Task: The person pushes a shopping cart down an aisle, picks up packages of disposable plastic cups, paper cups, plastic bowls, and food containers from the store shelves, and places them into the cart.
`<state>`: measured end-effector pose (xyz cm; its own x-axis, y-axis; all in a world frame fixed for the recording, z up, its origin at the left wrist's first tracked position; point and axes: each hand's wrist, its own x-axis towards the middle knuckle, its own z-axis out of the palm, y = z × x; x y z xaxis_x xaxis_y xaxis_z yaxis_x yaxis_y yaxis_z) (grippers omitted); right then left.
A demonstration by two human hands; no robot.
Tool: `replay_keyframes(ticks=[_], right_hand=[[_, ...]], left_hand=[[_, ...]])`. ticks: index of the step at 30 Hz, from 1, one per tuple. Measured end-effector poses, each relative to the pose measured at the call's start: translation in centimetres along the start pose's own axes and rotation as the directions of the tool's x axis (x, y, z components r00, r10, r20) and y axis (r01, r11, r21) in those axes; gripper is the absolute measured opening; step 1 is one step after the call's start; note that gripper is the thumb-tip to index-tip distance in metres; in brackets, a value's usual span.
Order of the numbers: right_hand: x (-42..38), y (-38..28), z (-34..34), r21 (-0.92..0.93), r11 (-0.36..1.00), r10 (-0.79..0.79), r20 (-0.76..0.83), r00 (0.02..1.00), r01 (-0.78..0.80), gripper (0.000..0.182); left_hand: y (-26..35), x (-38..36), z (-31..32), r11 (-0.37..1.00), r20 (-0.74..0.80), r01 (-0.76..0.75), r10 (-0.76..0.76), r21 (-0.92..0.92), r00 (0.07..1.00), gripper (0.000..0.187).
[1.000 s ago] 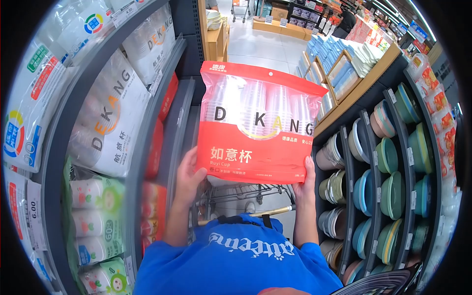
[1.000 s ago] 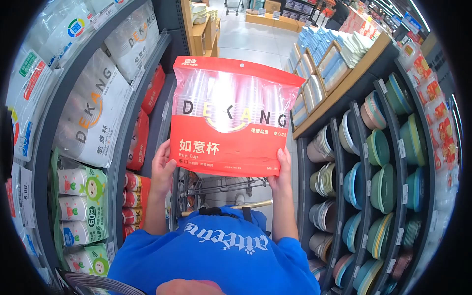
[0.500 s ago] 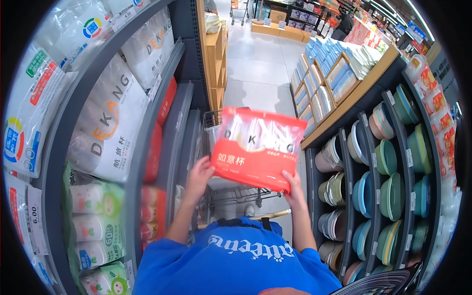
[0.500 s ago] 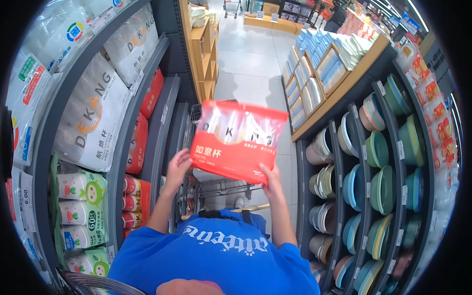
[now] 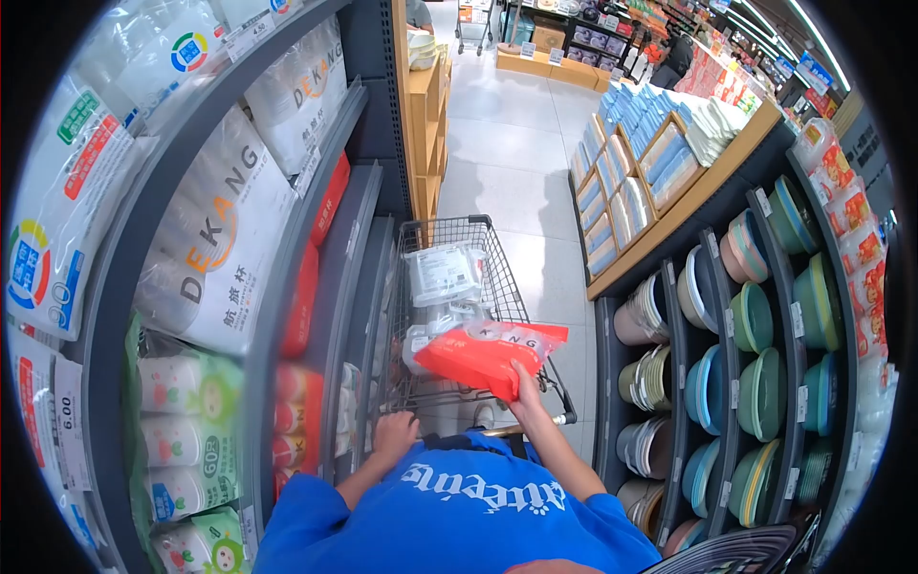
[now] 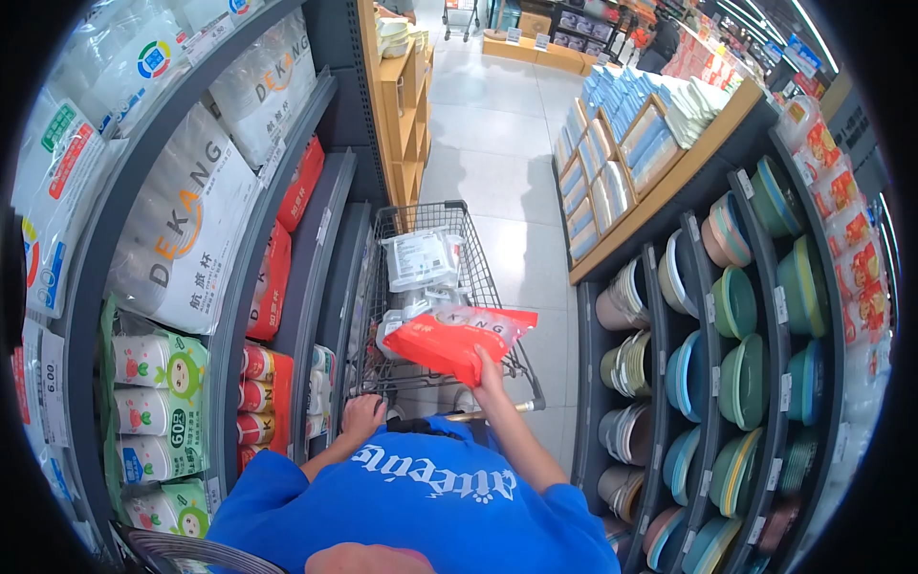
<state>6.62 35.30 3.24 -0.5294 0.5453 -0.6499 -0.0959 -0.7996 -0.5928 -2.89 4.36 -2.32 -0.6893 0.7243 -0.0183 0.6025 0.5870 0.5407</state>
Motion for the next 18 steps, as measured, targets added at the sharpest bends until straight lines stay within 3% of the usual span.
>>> replay_keyframes(ticks=[4,8,11,14,16,17,18], right_hand=[[4.1,0.5,2.4,0.075,0.997,0.012,0.206,0.978,-0.028,0.043],[8.8,2.6,-0.9,-0.467,0.884,0.13,0.21,0.969,-0.018,0.04],[6.4,3.1,-2.1,-0.586,0.81,0.164,0.232,0.959,0.003,0.038],[4.2,3.0,-5.4,-0.747,0.585,-0.059,0.349,0.935,0.316,0.038],[1.4,1.3,-7.5,-0.839,0.24,-0.239,0.437,0.867,0.489,0.037],[0.0,0.3,-8.6,-0.844,0.178,-0.212,0.469,0.858,0.505,0.038],[-1.3,-0.9,-9.7,-0.847,0.113,-0.182,0.496,0.849,0.52,0.039]], left_hand=[[0.6,0.7,0.3,0.999,-0.083,-0.037,0.035,-0.021,0.996,0.017],[0.0,0.4,0.2,0.998,-0.114,-0.057,0.054,-0.029,0.992,0.015],[-0.2,0.2,0.2,0.999,-0.135,-0.048,0.048,0.001,0.99,0.014],[-0.3,0.1,0.4,0.999,-0.168,-0.052,0.049,-0.016,0.985,0.013],[-0.5,-0.4,0.4,0.998,-0.076,-0.058,0.061,0.036,0.995,0.022],[-0.6,-0.6,0.2,0.996,-0.026,-0.067,0.068,0.062,0.997,0.027],[-0.3,-0.7,-0.5,0.991,0.126,-0.061,0.045,0.12,0.991,0.034]])
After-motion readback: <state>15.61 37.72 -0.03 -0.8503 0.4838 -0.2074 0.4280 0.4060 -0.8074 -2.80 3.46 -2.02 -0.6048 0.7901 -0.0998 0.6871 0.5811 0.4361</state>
